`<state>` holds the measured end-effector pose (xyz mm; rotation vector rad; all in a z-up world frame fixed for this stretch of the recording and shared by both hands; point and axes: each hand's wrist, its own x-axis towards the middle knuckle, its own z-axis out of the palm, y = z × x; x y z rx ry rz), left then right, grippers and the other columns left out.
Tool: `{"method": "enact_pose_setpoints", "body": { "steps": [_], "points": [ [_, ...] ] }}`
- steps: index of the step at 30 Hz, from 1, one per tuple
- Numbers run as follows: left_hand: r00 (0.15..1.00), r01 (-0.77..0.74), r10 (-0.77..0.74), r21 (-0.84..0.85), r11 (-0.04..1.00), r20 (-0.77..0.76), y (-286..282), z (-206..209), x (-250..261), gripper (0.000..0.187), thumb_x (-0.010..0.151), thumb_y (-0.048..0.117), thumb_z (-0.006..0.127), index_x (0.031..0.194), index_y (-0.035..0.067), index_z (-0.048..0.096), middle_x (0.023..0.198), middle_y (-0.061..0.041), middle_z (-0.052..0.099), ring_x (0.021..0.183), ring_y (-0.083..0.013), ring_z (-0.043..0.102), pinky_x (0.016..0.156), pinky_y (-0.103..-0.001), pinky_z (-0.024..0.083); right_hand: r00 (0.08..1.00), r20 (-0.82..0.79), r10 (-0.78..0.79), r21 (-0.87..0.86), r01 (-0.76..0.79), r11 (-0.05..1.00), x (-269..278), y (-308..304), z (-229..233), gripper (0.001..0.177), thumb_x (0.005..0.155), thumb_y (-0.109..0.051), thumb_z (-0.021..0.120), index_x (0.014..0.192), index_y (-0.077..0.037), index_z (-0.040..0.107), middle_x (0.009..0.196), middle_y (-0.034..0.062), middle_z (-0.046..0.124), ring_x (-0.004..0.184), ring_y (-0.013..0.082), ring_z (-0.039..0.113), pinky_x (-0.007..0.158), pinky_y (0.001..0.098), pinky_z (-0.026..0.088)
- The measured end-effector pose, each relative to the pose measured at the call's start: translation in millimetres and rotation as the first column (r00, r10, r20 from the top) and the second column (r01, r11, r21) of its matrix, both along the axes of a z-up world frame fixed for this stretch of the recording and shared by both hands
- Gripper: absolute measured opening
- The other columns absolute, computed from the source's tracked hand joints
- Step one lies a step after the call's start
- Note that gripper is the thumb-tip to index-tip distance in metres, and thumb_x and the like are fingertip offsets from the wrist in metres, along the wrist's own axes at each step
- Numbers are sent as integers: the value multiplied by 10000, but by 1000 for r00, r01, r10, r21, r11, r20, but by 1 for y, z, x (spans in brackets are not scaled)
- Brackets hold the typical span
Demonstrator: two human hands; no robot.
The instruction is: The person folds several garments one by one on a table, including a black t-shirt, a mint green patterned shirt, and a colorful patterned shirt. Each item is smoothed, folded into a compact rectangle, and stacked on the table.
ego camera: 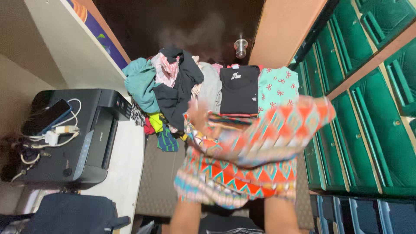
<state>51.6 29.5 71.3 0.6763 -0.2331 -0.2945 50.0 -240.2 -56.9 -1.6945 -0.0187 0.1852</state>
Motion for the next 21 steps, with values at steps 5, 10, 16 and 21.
{"method": "enact_pose_setpoints", "body": {
  "steps": [5, 10, 16, 21],
  "points": [
    [972, 217, -199, 156, 964, -124, -4, -44, -43, 310, 949, 262, 715, 1140, 18, 714, 1042, -138, 687, 903, -272, 671, 769, -448, 557, 998, -18, 64, -140, -66, 988, -10, -7, 7, 291, 925, -215, 719, 1157, -50, 664, 908, 74, 705, 809, 111, 606, 705, 299, 514],
    [866, 499, -443, 369, 784, -230, 13, -90, -47, 314, 956, 265, 725, 1146, 15, 708, 1039, -134, 681, 897, -266, 665, 761, -446, 555, 985, -27, 170, -409, -166, 897, 20, -13, 35, 305, 922, -214, 727, 1171, -51, 661, 908, 73, 703, 808, 106, 601, 701, 294, 511],
    [943, 223, -44, 527, 820, -331, 34, -101, 24, 321, 964, 268, 738, 1153, 11, 701, 1035, -129, 673, 891, -258, 658, 753, -444, 553, 980, -17, 200, -613, -168, 772, 48, -32, 89, 324, 918, -214, 737, 1188, -54, 657, 908, 71, 702, 806, 100, 595, 696, 289, 507],
    [984, 94, -81, 75, 993, -160, 34, -32, 77, 298, 1015, 232, 557, 1116, 4, 721, 1094, -136, 698, 963, -228, 712, 870, -378, 586, 877, 474, -76, -295, 240, 925, 41, -54, 143, 120, 1005, -94, 689, 1113, -48, 664, 856, 99, 567, 763, 115, 490, 664, 290, 424]
  ]
}}
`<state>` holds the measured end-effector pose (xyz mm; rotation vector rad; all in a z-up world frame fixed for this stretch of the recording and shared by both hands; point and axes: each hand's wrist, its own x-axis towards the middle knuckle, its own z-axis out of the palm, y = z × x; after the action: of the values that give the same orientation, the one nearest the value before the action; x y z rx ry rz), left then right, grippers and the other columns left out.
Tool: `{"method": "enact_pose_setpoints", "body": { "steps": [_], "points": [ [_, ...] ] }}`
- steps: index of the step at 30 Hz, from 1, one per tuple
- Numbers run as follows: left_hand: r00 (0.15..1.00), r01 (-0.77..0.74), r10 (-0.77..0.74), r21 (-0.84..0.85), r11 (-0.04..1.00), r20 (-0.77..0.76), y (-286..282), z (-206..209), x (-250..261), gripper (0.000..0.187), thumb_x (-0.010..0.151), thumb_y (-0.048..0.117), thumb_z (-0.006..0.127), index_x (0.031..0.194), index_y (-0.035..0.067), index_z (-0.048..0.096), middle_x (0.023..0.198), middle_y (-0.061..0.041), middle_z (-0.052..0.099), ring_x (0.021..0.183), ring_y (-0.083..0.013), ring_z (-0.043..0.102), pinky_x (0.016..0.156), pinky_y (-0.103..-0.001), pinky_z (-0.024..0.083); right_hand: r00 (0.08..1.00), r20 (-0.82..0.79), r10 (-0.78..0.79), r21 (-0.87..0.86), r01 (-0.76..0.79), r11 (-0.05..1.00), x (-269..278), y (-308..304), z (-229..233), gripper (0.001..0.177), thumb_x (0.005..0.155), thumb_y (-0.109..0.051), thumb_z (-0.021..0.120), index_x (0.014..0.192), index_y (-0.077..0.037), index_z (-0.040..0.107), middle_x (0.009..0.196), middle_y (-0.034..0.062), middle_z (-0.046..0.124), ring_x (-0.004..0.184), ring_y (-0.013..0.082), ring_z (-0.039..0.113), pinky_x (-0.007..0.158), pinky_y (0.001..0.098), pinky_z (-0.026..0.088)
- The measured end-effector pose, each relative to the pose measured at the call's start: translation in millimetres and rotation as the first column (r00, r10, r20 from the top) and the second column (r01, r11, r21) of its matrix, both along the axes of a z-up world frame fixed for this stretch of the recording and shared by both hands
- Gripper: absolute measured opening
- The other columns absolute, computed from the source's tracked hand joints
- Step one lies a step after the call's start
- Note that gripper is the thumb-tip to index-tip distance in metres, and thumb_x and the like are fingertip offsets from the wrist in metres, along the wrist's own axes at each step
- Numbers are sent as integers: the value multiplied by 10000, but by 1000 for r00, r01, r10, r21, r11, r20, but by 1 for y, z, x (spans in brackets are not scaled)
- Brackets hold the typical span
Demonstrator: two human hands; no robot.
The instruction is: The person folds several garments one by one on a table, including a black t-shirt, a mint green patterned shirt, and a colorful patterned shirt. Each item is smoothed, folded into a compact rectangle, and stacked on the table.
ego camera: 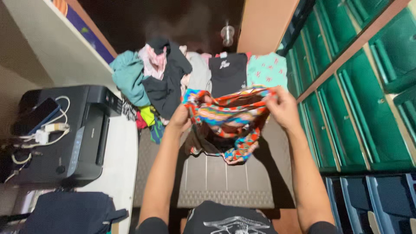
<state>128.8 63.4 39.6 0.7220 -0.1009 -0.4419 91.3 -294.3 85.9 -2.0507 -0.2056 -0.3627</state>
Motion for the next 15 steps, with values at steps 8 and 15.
{"method": "enact_pose_setpoints", "body": {
  "steps": [8, 15],
  "points": [
    [995, 64, -60, -51, 997, 85, 20, 148, 8, 460, 1027, 230, 452, 1306, -120, 558, 1235, -259, 684, 1070, -366, 682, 1026, -537, 564, 982, -21, 185, 888, -67, 455, 0, -35, 94, 416, 925, 9, 549, 1318, -122, 506, 860, 100, 659, 551, 171, 550, 477, 319, 470],
    [901, 40, -113, 179, 983, 419, 29, 287, 0, 363, 890, 200, 532, 1106, -71, 639, 1055, -159, 696, 969, -262, 686, 884, -443, 541, 917, 389, -86, 701, -234, 674, -5, -146, 147, 399, 1101, 23, 635, 1465, -42, 483, 1020, 124, 615, 846, 238, 626, 788, 410, 526]
  ]
}}
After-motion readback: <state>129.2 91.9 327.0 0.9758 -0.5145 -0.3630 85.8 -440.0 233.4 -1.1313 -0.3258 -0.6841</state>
